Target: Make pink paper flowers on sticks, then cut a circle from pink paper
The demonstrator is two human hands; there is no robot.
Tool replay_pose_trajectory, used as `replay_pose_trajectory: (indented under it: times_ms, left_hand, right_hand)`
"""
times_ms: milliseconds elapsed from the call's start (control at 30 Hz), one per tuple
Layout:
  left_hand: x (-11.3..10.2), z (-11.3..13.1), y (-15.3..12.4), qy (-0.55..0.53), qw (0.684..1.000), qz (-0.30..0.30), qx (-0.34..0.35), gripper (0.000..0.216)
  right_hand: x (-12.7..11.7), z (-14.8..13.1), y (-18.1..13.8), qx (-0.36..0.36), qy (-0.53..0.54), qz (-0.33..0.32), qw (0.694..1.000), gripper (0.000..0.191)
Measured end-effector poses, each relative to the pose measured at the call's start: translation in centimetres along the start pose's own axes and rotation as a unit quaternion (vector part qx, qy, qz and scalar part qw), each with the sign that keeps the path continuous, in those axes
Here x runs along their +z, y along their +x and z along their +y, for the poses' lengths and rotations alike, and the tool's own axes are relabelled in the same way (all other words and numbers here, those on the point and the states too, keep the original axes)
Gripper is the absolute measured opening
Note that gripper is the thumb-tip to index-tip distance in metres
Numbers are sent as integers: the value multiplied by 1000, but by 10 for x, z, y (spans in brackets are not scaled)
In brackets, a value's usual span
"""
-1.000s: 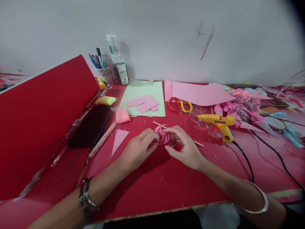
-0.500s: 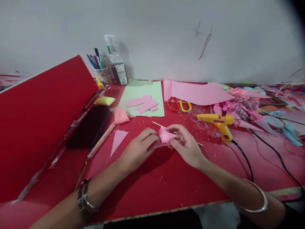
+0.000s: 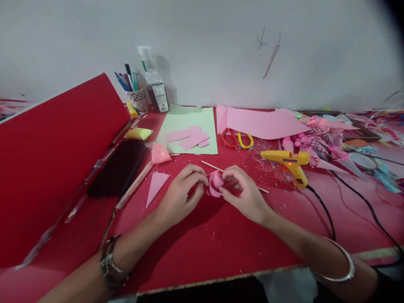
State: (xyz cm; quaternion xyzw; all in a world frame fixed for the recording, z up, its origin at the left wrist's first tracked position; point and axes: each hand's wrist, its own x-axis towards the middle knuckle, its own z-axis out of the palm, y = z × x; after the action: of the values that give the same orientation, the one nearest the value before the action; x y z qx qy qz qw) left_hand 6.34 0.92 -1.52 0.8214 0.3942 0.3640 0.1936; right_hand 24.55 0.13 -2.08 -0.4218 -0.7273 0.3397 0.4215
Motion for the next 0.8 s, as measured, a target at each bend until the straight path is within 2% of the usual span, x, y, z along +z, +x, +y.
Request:
replay_pose_trajectory:
  times_ms: [233,333,433,667,800]
  left_hand:
    - [0,0,1,15,1000,-3,-18,10]
    - [0,0,1,11,1000,-5,-19,18]
    - [0,1,0,10,1000,-15,-4,22]
    - [-2,3,1,24,1000,-6,13,10]
    - [-1,4,1,29,999,-18,22,11]
  right_hand:
    - [-1,0,1,-19,-37,-11,999,14]
    - [-2,-1,1,-29,-61,-16,998,16]
    - [-3,-2,1,-35,-64,-26,997,17]
    - [-3,-3,0,-42,-71,-41,996,17]
    - [-3,-2,1,-46,-69,-41,996,18]
